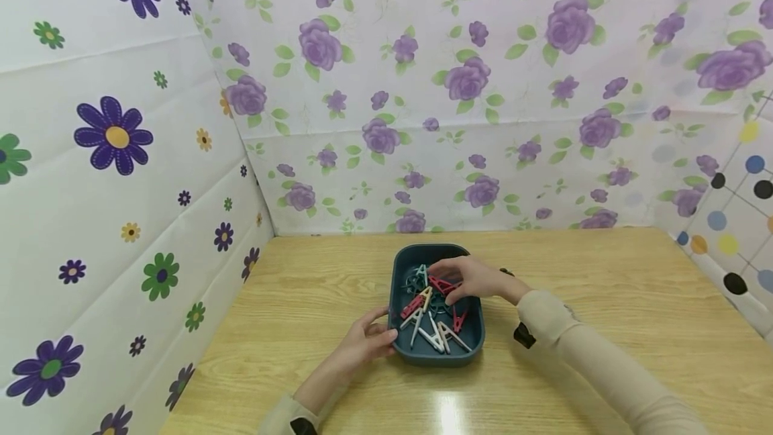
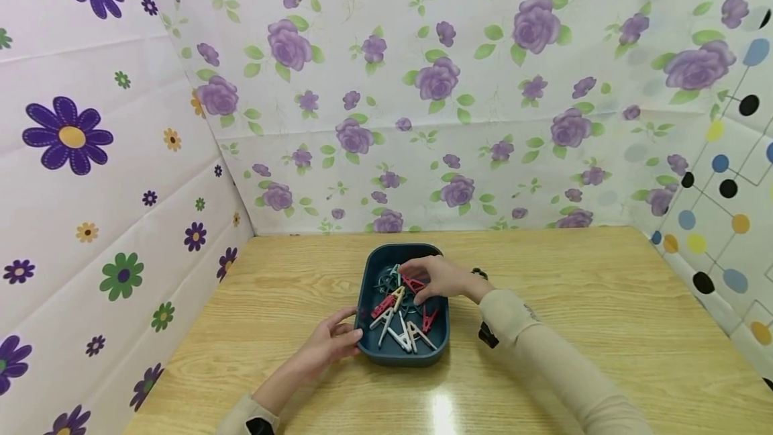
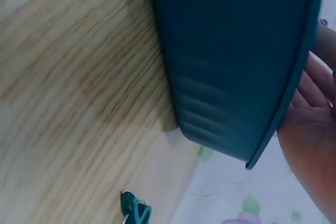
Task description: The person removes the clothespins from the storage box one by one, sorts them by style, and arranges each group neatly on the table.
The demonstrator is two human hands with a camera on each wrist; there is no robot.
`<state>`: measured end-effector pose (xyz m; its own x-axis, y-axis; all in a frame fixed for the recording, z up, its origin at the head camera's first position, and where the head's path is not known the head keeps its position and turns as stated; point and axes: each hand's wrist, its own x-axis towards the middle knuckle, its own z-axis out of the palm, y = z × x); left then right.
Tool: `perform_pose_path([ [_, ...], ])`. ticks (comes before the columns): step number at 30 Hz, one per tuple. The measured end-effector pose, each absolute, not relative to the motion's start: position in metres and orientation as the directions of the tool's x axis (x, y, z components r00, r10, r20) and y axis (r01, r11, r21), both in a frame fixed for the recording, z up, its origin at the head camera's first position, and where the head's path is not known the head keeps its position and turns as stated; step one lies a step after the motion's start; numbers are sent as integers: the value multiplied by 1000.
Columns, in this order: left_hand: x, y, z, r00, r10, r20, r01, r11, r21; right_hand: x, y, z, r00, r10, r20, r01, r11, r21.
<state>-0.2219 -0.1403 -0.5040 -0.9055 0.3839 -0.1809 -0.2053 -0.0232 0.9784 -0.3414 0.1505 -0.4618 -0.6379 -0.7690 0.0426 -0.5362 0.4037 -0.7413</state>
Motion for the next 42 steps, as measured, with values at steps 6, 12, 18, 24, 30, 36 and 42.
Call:
perform_pose_path([
  [6,-221,-141,-504,-906,382,-183,-206,-20,978,-340,141,-460,-626,-780,-3,-617,497,-610],
  [12,-221,-141,-504,-903,384,-191,-211,-12,977,-338,130,-461,-618,-784,-65,-664,564,-491],
  [18,-222,-141,-504,-906,373,-198,-212,3,977,-339,121,-463,-615,-779,-124,-691,608,-391],
  [24,-222,-141,-506,-908,367,-201,-216,-1,976,-341,117,-466,-632,-763,-137,-682,631,-368],
  [30,-222,-142,-505,-904,375,-205,-223,-5,975,-344,115,-468,-643,-750,-155,-665,647,-373],
  [36,-222,-142,-505,-901,378,-215,-236,-9,972,-343,112,-469,-657,-732,-178,-639,667,-383],
  [42,-221,-142,-503,-900,377,-220,-241,-9,970,-342,110,-468,-666,-720,-194,-636,684,-357],
])
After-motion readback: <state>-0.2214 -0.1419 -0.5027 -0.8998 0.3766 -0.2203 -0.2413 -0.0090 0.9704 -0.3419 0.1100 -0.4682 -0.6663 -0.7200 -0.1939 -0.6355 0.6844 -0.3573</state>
